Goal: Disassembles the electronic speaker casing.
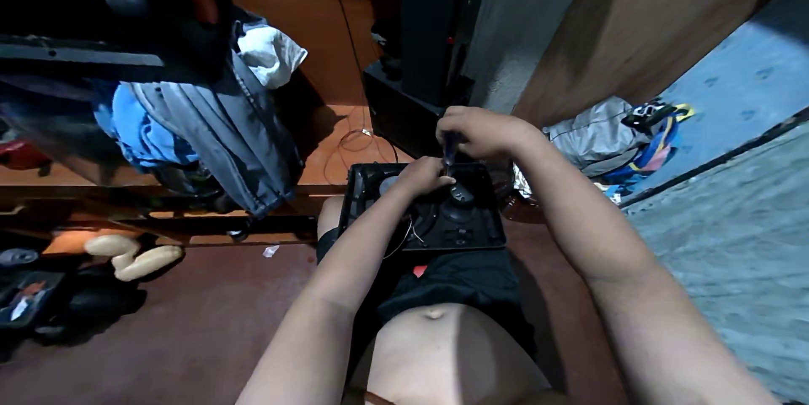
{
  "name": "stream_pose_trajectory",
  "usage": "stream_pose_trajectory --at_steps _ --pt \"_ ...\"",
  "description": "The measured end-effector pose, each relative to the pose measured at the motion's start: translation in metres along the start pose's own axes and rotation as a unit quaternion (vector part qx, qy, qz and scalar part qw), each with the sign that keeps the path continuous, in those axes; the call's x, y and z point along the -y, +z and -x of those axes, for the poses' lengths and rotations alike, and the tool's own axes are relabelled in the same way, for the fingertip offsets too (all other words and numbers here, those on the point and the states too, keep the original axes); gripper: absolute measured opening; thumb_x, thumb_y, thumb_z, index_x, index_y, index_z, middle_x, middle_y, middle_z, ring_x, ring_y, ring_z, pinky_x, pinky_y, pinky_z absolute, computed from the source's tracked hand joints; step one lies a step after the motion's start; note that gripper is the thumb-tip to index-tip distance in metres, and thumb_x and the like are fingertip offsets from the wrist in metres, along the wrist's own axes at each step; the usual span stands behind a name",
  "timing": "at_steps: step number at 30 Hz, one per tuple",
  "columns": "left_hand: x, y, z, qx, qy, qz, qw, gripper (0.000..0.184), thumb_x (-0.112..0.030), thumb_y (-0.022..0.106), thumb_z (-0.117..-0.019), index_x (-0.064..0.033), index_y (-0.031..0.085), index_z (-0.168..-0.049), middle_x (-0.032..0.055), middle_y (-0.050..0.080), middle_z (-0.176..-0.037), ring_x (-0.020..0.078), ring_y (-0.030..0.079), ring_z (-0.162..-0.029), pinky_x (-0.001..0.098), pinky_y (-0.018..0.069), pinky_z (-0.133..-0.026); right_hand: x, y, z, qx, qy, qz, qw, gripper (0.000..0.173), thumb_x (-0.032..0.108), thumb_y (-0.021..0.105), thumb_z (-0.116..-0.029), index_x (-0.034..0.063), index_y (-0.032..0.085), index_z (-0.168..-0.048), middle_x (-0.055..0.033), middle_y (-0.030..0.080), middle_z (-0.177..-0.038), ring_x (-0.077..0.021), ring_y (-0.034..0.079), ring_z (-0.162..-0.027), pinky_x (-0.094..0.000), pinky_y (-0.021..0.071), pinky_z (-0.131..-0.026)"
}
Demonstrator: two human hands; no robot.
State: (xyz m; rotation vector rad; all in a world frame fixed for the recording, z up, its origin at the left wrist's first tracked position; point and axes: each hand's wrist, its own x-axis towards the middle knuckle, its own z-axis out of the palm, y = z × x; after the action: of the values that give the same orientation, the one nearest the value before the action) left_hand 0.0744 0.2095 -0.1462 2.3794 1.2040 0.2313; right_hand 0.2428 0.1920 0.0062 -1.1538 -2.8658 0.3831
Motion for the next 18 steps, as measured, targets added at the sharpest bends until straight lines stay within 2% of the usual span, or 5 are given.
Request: stream_pose_trajectory --at_steps 4,7,11,15,18 --pt "-0.003 -0.001 0.0 0.005 -0.014 -0.012 1.0 0.042 -0.046 0.064 -0.0999 -0.0054 0.073 -0.108 0.0159 0.073 -0.109 0.0345 0.07 -0.108 0.0626 0.0529 -0.096 0.028 -0.001 -0.001 -0.029 0.217 0.082 0.972 0.06 0.064 0.058 -0.0969 0.011 0.062 -0.124 -0.0169 0.07 -0.101 -0.0396 0.071 -0.095 -0.064 0.0549 -0.075" --pt "0.0 0.002 0.0 0.022 0.019 -0.005 1.0 0.039 -0.042 0.062 -0.102 -0.0067 0.072 -0.113 0.0156 0.072 -0.11 0.0327 0.069 -0.108 0.0609 0.0524 -0.097 0.018 0.001 -0.001 -0.011 0.153 0.083 0.985 0.037 0.041 0.054 -0.1062 0.0071 0.062 -0.118 -0.0159 0.069 -0.1 -0.0362 0.07 -0.096 -0.058 0.0567 -0.08" --pt "0.0 -0.001 0.0 0.031 0.044 0.031 0.998 0.029 -0.029 0.06 -0.1048 -0.0032 0.073 -0.109 0.0161 0.072 -0.105 0.0321 0.069 -0.103 0.0589 0.0529 -0.095 -0.004 -0.006 0.004 0.013 -0.004 0.032 0.999 0.017 0.007 0.067 -0.0957 0.0084 0.071 -0.112 -0.0143 0.063 -0.116 -0.029 0.063 -0.109 -0.0481 0.053 -0.097" --pt "0.001 0.0 -0.005 0.021 0.029 0.004 0.999 0.028 -0.032 0.061 -0.1037 -0.0084 0.076 -0.108 0.0123 0.074 -0.107 0.0295 0.07 -0.107 0.0579 0.0533 -0.098 0.011 0.001 0.006 -0.03 0.144 0.052 0.988 0.051 0.052 0.067 -0.0958 0.0164 0.06 -0.131 -0.0126 0.067 -0.114 -0.0332 0.068 -0.103 -0.0594 0.056 -0.082" --pt "-0.002 -0.001 -0.003 0.026 0.016 -0.015 0.999 0.031 -0.035 0.064 -0.1021 -0.0063 0.075 -0.104 0.0146 0.073 -0.104 0.0327 0.07 -0.103 0.0605 0.0538 -0.094 0.023 0.003 0.004 -0.051 0.204 0.082 0.974 0.052 0.059 0.054 -0.1015 0.0107 0.061 -0.119 -0.0158 0.069 -0.096 -0.0384 0.071 -0.091 -0.0621 0.0551 -0.072"
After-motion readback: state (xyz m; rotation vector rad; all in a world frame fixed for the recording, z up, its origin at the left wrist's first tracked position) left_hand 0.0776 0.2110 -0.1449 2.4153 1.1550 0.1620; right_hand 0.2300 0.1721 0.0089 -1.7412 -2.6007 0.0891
